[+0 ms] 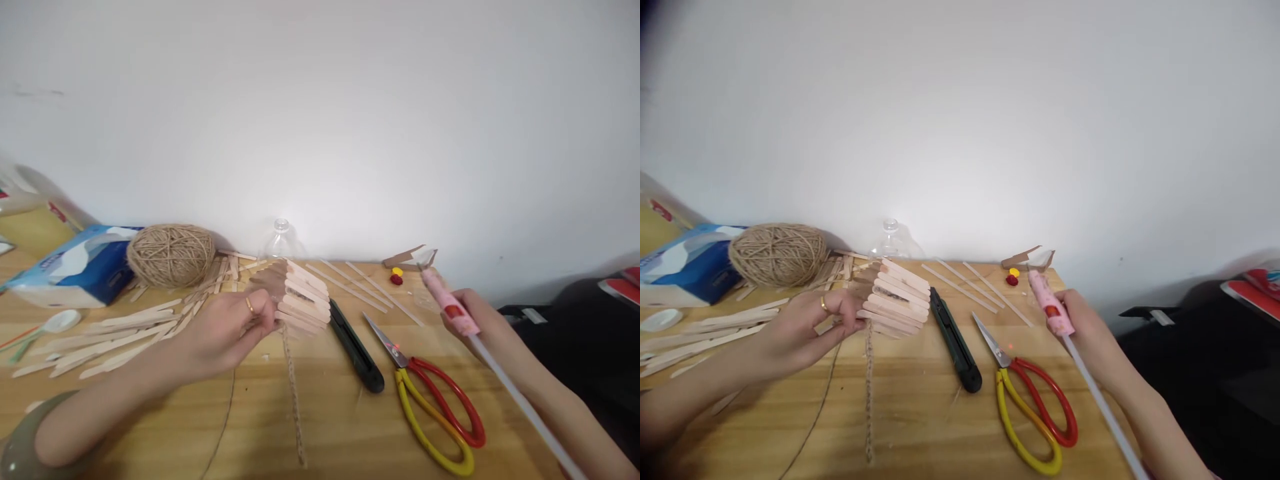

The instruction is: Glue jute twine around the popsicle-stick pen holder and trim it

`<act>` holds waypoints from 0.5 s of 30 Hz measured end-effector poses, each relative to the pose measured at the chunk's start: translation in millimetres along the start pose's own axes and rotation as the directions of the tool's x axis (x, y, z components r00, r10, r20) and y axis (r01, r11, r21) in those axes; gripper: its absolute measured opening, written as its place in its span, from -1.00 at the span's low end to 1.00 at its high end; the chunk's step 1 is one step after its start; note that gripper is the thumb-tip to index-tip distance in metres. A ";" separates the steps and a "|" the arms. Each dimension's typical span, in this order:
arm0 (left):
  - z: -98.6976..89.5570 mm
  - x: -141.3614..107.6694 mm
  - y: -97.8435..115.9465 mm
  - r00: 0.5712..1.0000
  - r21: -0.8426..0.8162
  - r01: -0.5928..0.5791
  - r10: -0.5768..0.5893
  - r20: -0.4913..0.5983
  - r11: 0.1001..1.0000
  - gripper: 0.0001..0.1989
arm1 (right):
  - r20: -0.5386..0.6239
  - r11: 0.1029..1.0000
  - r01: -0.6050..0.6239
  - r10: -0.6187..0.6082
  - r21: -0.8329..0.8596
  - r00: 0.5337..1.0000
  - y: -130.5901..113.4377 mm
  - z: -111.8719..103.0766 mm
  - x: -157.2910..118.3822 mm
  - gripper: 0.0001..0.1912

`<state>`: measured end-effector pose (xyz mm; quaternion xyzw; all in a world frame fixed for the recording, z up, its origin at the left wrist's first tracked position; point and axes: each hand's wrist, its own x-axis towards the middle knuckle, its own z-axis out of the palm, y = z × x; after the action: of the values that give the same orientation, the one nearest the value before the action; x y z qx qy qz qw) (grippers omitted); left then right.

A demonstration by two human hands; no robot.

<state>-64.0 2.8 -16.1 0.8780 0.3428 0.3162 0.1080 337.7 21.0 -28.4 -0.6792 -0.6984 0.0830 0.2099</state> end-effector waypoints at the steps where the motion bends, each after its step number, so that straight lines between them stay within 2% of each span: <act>1: -0.5 -0.1 -0.8 1.000 0.008 0.007 -0.007 0.003 1.000 -0.83 | 0.019 1.000 0.002 -0.002 -0.013 1.000 6.4 0.6 -3.4 -0.74; 7: 1.1 -1.4 -5.3 1.000 0.015 0.003 -0.003 -0.004 1.000 -0.83 | 0.030 0.997 -0.033 0.036 -0.074 0.999 35.6 14.0 -11.7 -0.71; 12: 3.7 -1.1 -5.5 1.000 0.001 -0.007 0.007 -0.006 1.000 -0.82 | 0.061 0.998 -0.037 0.040 -0.058 0.997 46.3 16.4 -6.3 -0.77; 15: 3.8 -1.3 -5.3 1.000 0.001 -0.011 0.011 -0.008 1.000 -0.82 | 0.087 0.996 -0.086 0.089 -0.037 0.992 52.9 14.9 -5.1 -0.78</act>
<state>-65.1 5.9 -21.8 0.8786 0.3383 0.3204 0.1045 380.0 21.8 -64.0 -0.7080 -0.6780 0.1107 0.1636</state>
